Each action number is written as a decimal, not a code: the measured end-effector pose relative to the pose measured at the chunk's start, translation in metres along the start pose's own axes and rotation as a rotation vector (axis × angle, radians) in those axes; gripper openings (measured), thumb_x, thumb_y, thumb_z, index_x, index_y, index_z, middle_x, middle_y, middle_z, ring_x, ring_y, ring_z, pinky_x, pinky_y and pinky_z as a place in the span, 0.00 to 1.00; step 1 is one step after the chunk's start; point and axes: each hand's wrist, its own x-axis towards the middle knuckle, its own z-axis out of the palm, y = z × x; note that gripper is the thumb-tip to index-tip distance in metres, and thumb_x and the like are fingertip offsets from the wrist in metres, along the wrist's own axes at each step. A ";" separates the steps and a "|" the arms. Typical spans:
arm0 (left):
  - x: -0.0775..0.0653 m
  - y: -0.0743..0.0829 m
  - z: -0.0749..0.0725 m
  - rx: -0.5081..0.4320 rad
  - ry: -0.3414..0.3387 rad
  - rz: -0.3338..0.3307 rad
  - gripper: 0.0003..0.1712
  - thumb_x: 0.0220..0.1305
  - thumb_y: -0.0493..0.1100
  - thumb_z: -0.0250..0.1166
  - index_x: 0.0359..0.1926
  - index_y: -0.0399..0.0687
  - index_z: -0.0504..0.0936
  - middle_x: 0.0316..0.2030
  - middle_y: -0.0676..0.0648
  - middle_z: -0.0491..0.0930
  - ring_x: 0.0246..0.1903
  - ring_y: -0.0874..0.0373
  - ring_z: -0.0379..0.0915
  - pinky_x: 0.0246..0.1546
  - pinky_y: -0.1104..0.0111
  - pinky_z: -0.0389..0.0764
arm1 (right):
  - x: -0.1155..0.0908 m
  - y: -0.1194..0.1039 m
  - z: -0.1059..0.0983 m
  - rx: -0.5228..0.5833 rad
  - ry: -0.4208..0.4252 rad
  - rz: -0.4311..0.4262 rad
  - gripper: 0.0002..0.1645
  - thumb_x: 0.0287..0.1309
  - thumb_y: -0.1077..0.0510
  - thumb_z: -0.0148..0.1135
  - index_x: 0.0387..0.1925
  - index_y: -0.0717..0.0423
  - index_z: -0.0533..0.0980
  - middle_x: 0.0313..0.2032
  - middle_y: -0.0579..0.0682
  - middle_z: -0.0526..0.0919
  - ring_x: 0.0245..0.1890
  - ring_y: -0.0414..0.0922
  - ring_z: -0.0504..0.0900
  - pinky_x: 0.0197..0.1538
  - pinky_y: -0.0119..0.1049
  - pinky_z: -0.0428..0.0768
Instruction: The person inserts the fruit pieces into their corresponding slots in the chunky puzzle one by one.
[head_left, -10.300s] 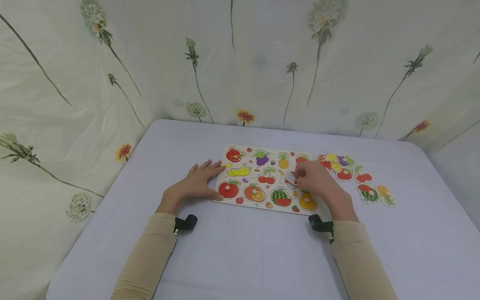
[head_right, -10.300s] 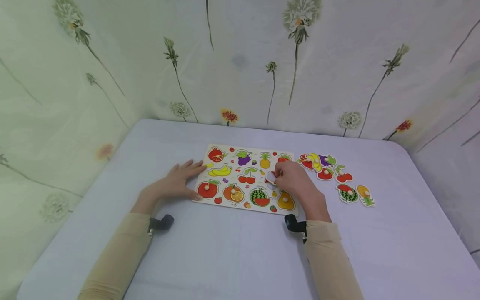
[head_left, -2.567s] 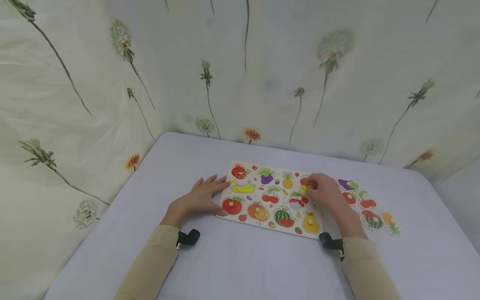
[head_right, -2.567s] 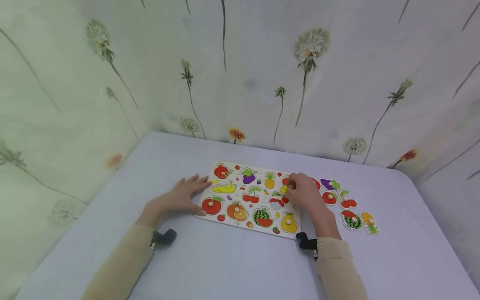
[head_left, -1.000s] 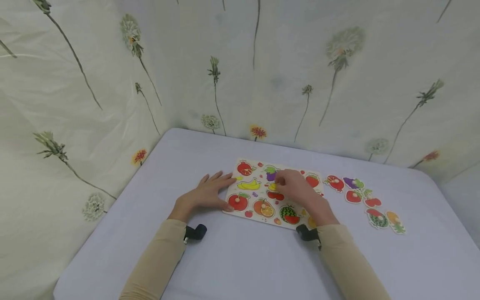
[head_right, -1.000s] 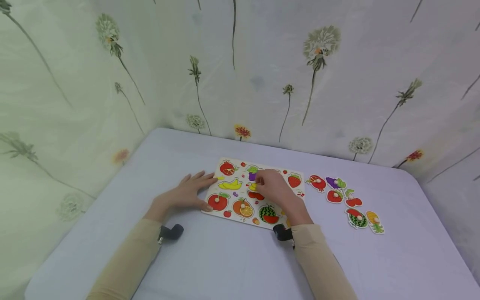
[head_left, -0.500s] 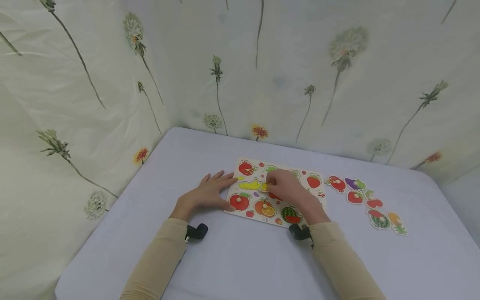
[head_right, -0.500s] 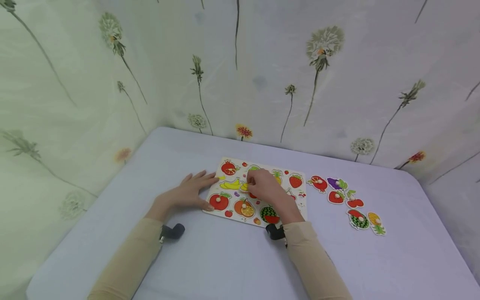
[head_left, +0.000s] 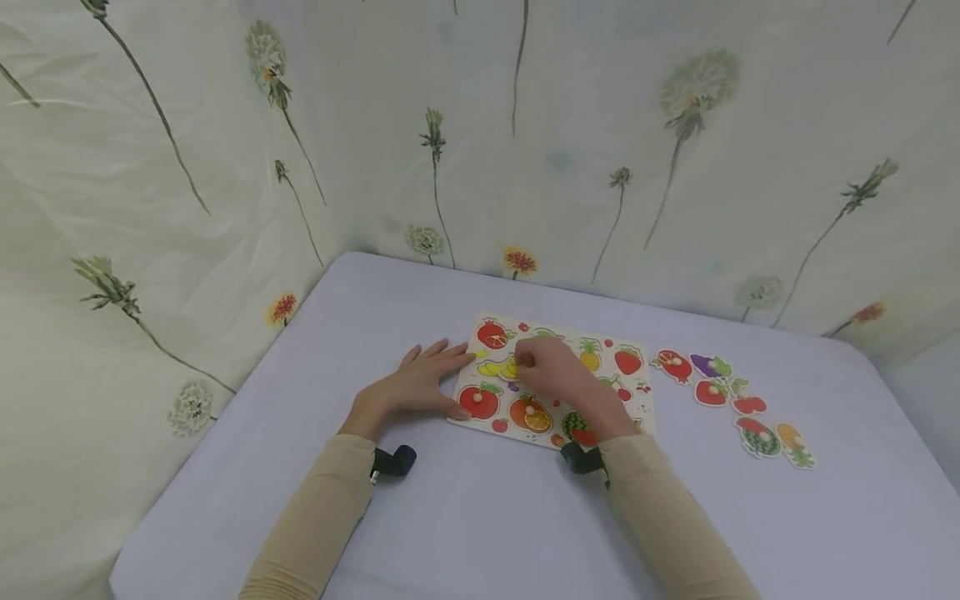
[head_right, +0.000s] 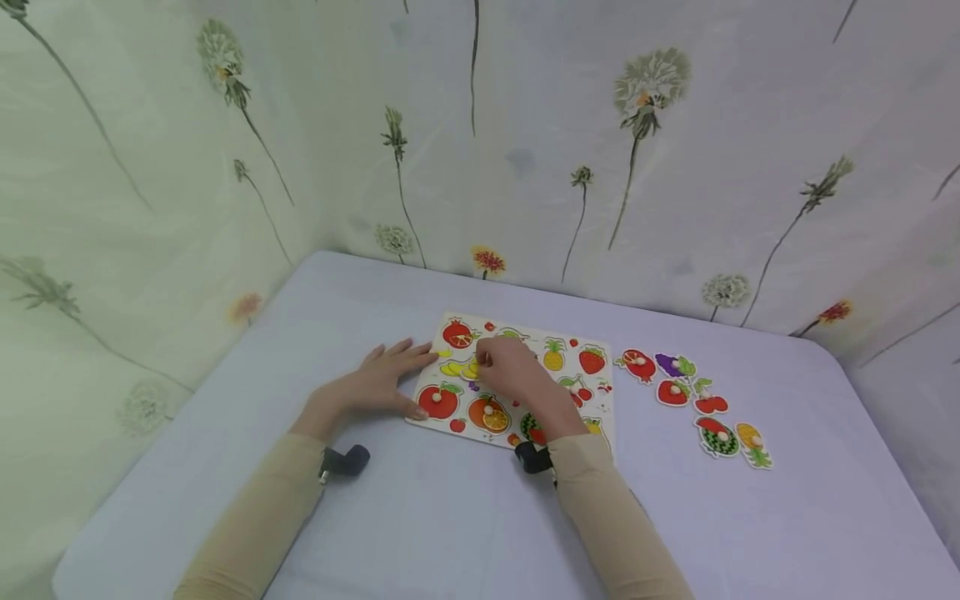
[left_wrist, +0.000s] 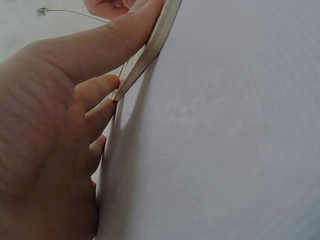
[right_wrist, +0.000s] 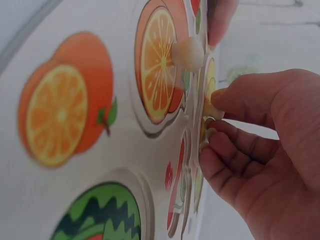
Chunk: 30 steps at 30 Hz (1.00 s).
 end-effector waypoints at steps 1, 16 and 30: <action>0.000 0.001 0.000 -0.002 0.001 0.004 0.56 0.48 0.67 0.73 0.76 0.68 0.57 0.79 0.58 0.49 0.80 0.53 0.32 0.78 0.46 0.32 | 0.000 -0.001 0.000 -0.002 -0.003 0.004 0.02 0.64 0.55 0.62 0.36 0.47 0.80 0.32 0.47 0.79 0.37 0.45 0.75 0.37 0.36 0.74; 0.002 0.002 0.000 0.015 0.000 0.018 0.56 0.48 0.67 0.72 0.76 0.68 0.57 0.79 0.58 0.49 0.80 0.53 0.32 0.78 0.45 0.32 | 0.009 -0.010 0.007 0.033 -0.025 -0.009 0.05 0.64 0.54 0.63 0.40 0.47 0.81 0.33 0.46 0.81 0.34 0.44 0.77 0.36 0.35 0.76; 0.001 -0.002 0.001 0.010 0.008 0.000 0.57 0.47 0.67 0.73 0.76 0.70 0.56 0.79 0.59 0.50 0.80 0.54 0.33 0.78 0.45 0.32 | 0.015 -0.019 0.012 0.042 -0.034 0.035 0.11 0.64 0.52 0.64 0.46 0.49 0.81 0.37 0.46 0.82 0.33 0.44 0.79 0.37 0.34 0.78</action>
